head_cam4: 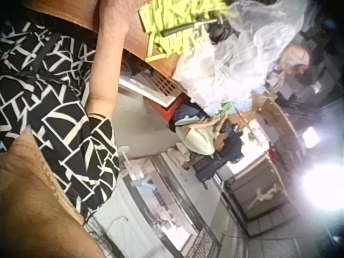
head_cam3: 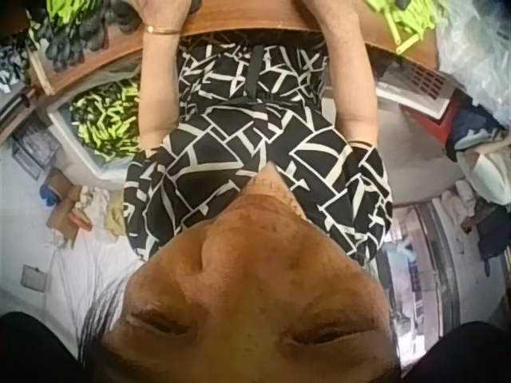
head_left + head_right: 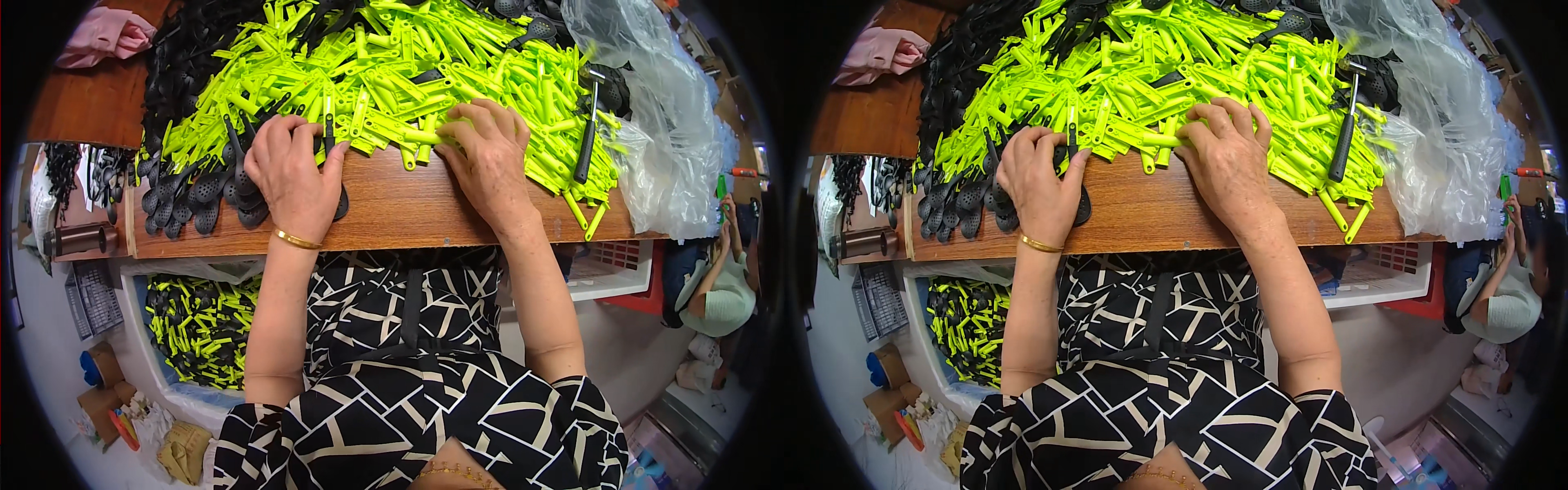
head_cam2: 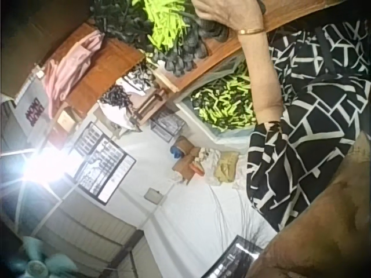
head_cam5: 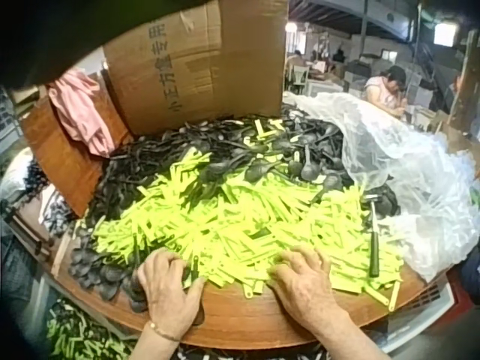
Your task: The person assembles kitchen utensils by inserting black plastic heads into neon green plastic handles. They pick up a handle and a head, align them, and press them together to form a complete utensil. The process is repeated continuously with items from piles on the table.
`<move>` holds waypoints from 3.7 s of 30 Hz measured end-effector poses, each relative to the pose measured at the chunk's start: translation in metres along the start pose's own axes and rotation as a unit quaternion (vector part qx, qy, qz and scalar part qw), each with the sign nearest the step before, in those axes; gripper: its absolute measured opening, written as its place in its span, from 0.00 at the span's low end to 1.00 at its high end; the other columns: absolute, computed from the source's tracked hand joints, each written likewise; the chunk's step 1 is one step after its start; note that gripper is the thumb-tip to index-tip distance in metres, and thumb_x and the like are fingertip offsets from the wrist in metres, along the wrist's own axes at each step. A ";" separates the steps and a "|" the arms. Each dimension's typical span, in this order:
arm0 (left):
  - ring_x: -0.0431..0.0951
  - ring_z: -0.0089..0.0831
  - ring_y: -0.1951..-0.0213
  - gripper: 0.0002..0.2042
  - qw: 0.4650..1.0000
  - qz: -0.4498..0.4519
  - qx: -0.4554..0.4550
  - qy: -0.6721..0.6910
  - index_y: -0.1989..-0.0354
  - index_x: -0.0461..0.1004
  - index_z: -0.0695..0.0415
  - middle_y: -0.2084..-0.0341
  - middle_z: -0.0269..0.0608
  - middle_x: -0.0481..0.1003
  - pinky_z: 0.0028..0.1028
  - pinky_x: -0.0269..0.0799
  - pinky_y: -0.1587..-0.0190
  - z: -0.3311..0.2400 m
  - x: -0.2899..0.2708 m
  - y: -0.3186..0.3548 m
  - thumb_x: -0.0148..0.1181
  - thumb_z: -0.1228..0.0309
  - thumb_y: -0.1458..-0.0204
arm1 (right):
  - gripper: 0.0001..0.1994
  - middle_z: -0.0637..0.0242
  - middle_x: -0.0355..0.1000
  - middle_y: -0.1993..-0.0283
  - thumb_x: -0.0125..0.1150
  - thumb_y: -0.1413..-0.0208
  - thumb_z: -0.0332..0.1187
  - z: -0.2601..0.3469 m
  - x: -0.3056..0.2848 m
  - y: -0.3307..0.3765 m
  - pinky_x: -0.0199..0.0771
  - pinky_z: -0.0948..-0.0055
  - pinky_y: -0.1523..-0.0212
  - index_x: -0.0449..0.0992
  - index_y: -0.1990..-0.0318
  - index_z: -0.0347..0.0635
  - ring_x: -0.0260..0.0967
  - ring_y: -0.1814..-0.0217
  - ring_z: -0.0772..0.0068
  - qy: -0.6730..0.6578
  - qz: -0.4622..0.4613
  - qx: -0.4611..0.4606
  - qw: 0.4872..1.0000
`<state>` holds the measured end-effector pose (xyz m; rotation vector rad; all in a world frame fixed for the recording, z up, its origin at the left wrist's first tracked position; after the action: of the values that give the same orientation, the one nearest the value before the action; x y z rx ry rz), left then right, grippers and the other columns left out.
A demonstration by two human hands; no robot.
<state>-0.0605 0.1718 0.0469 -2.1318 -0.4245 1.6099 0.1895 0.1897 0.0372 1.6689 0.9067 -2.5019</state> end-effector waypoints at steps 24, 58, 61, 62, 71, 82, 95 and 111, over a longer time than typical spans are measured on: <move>0.83 0.24 0.50 0.18 0.868 0.214 -0.072 0.442 0.36 0.71 0.67 0.49 0.45 0.83 0.24 0.79 0.49 -0.041 0.000 0.052 0.59 0.80 0.33 | 0.12 0.79 0.80 0.60 0.75 0.46 0.33 0.026 -0.051 0.008 0.55 0.54 0.28 0.88 0.54 0.60 0.75 0.47 0.69 -0.201 -0.003 -0.032 0.979; 0.82 0.37 0.69 0.10 0.932 0.155 0.081 0.318 0.53 0.84 0.57 0.67 0.40 0.85 0.33 0.72 0.63 -0.055 -0.047 0.063 0.70 0.74 0.42 | 0.13 0.71 0.81 0.61 0.76 0.47 0.35 0.045 -0.053 0.020 0.61 0.55 0.33 0.85 0.53 0.50 0.76 0.53 0.65 -0.237 0.117 -0.033 0.964; 0.82 0.40 0.69 0.10 0.939 0.139 0.054 0.309 0.54 0.83 0.58 0.68 0.42 0.84 0.34 0.71 0.64 -0.045 -0.049 0.081 0.70 0.76 0.44 | 0.09 0.72 0.81 0.63 0.75 0.45 0.37 0.057 -0.039 0.027 0.60 0.51 0.31 0.84 0.59 0.49 0.76 0.51 0.64 -0.269 0.140 -0.068 0.951; 0.82 0.40 0.69 0.10 0.942 0.135 0.043 0.305 0.54 0.83 0.58 0.69 0.42 0.84 0.34 0.72 0.63 -0.040 -0.050 0.087 0.70 0.76 0.44 | 0.09 0.72 0.80 0.64 0.74 0.45 0.36 0.063 -0.037 0.028 0.60 0.51 0.30 0.84 0.59 0.49 0.76 0.51 0.65 -0.271 0.133 -0.086 0.950; 0.76 0.22 0.67 0.12 0.479 0.328 -0.432 0.690 0.44 0.78 0.61 0.64 0.36 0.80 0.21 0.74 0.59 0.017 -0.018 0.181 0.64 0.74 0.33 | 0.11 0.76 0.80 0.52 0.74 0.52 0.32 0.079 0.001 0.029 0.68 0.55 0.35 0.84 0.59 0.51 0.75 0.45 0.65 -0.295 0.148 -0.268 0.905; 0.79 0.23 0.65 0.09 0.534 0.164 -0.448 0.699 0.49 0.79 0.65 0.63 0.37 0.81 0.23 0.77 0.57 -0.026 0.001 0.168 0.66 0.74 0.35 | 0.10 0.70 0.77 0.46 0.76 0.49 0.35 0.088 0.009 0.031 0.59 0.54 0.32 0.83 0.61 0.48 0.71 0.39 0.61 -0.280 0.118 -0.110 0.947; 0.80 0.24 0.71 0.10 0.537 0.208 -0.422 0.701 0.47 0.75 0.64 0.62 0.38 0.79 0.21 0.78 0.65 -0.033 -0.041 0.145 0.61 0.72 0.31 | 0.19 0.61 0.72 0.35 0.71 0.42 0.41 0.098 0.008 0.035 0.49 0.45 0.26 0.81 0.43 0.52 0.66 0.29 0.57 -0.322 0.169 -0.026 0.931; 0.86 0.29 0.57 0.09 0.855 0.204 -0.289 0.379 0.48 0.78 0.68 0.58 0.44 0.85 0.26 0.80 0.51 0.058 -0.063 0.182 0.60 0.76 0.32 | 0.22 0.56 0.77 0.38 0.71 0.40 0.27 0.084 -0.001 0.042 0.78 0.66 0.42 0.79 0.38 0.41 0.79 0.45 0.63 -0.494 0.108 0.062 0.860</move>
<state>-0.1364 -0.0067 -0.0070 -3.2603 -0.1998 0.6878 0.1318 0.1159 0.0417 0.2657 0.3957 -2.7049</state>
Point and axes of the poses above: each hand's wrist, its own y-axis away from the middle knuckle, its own x-axis out of the palm, z = x × y, the point moved 4 cm from there along -y, towards the middle knuckle
